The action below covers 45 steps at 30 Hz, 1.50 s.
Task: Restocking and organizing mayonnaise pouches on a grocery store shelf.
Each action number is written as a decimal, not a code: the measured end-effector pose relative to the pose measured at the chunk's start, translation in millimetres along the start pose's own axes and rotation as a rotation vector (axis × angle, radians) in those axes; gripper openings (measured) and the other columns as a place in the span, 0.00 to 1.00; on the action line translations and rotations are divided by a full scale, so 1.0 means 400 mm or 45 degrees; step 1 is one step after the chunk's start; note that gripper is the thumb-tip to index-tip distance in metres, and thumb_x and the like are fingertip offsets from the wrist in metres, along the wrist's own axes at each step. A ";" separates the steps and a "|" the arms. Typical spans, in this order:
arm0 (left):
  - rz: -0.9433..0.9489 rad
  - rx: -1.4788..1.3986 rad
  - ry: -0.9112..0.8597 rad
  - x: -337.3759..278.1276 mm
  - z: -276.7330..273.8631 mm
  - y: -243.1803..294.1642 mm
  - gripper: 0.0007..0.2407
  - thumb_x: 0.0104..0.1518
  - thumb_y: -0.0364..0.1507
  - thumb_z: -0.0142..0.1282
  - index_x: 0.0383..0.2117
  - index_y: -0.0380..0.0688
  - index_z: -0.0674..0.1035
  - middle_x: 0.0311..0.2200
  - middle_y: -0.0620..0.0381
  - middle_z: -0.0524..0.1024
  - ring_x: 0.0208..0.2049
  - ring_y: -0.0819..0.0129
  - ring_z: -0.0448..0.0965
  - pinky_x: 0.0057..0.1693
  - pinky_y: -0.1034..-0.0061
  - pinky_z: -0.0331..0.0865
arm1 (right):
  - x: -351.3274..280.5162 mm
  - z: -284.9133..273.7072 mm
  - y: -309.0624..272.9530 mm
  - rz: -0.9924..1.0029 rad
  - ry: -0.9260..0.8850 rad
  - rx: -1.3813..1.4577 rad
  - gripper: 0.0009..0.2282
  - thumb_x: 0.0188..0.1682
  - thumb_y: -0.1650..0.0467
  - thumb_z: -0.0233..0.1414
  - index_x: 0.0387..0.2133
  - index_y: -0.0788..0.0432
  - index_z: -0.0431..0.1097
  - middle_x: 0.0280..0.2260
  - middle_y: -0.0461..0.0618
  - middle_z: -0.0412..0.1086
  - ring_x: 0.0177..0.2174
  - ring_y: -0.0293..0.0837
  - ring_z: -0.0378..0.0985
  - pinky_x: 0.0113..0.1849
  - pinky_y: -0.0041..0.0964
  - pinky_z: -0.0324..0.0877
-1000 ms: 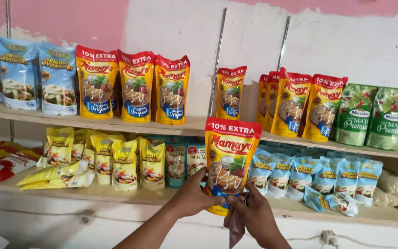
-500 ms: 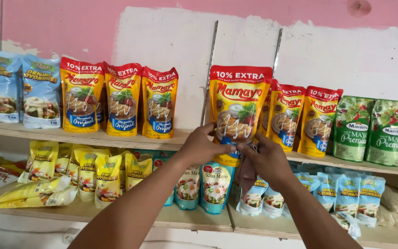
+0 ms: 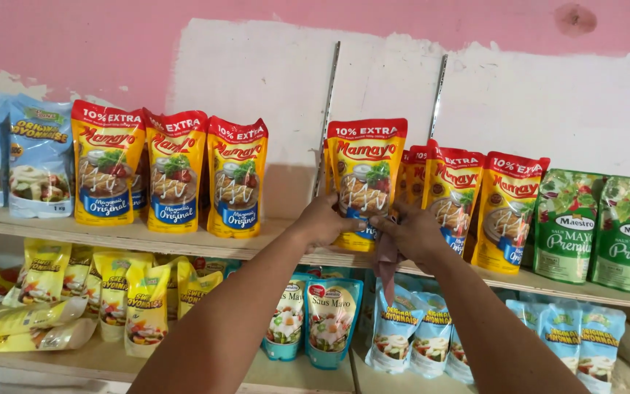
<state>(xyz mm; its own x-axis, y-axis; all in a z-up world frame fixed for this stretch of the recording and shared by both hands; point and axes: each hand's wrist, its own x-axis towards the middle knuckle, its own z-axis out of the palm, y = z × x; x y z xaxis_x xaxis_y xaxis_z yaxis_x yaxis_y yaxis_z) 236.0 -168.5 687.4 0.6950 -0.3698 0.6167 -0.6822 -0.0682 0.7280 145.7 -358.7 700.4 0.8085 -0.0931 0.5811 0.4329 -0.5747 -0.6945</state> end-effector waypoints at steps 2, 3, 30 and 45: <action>0.044 0.015 0.007 0.029 0.002 -0.037 0.22 0.47 0.28 0.71 0.49 0.40 0.77 0.45 0.54 0.83 0.46 0.68 0.82 0.53 0.74 0.75 | 0.016 0.008 0.020 0.017 0.003 -0.016 0.23 0.44 0.63 0.63 0.53 0.59 0.70 0.34 0.52 0.77 0.32 0.40 0.79 0.32 0.38 0.77; 0.086 0.028 0.015 0.045 0.000 -0.055 0.23 0.46 0.27 0.72 0.49 0.40 0.77 0.45 0.54 0.83 0.46 0.68 0.82 0.54 0.73 0.75 | 0.027 0.014 0.029 0.036 0.005 -0.033 0.24 0.44 0.63 0.63 0.53 0.57 0.70 0.32 0.52 0.77 0.30 0.40 0.79 0.30 0.38 0.76; -0.011 0.549 0.112 0.265 -0.055 -0.177 0.54 0.36 0.26 0.77 0.69 0.38 0.45 0.62 0.46 0.68 0.63 0.57 0.70 0.66 0.73 0.65 | 0.377 0.131 0.215 -0.041 -0.094 -0.299 0.16 0.43 0.69 0.65 0.43 0.67 0.76 0.36 0.58 0.79 0.33 0.46 0.81 0.36 0.41 0.75; 0.241 0.161 0.155 0.289 -0.041 -0.228 0.49 0.39 0.22 0.75 0.66 0.40 0.48 0.61 0.51 0.65 0.61 0.61 0.69 0.63 0.72 0.64 | 0.379 0.119 0.218 -0.015 -0.078 -0.368 0.21 0.45 0.65 0.63 0.49 0.66 0.72 0.39 0.59 0.79 0.34 0.47 0.83 0.34 0.41 0.77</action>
<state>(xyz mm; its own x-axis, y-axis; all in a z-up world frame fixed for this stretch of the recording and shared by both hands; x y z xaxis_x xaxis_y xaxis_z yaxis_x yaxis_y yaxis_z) 382.2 -189.8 697.1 0.5694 -0.2730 0.7754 -0.8203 -0.1263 0.5578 325.2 -384.4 707.8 0.8306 -0.0408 0.5553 0.3181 -0.7838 -0.5334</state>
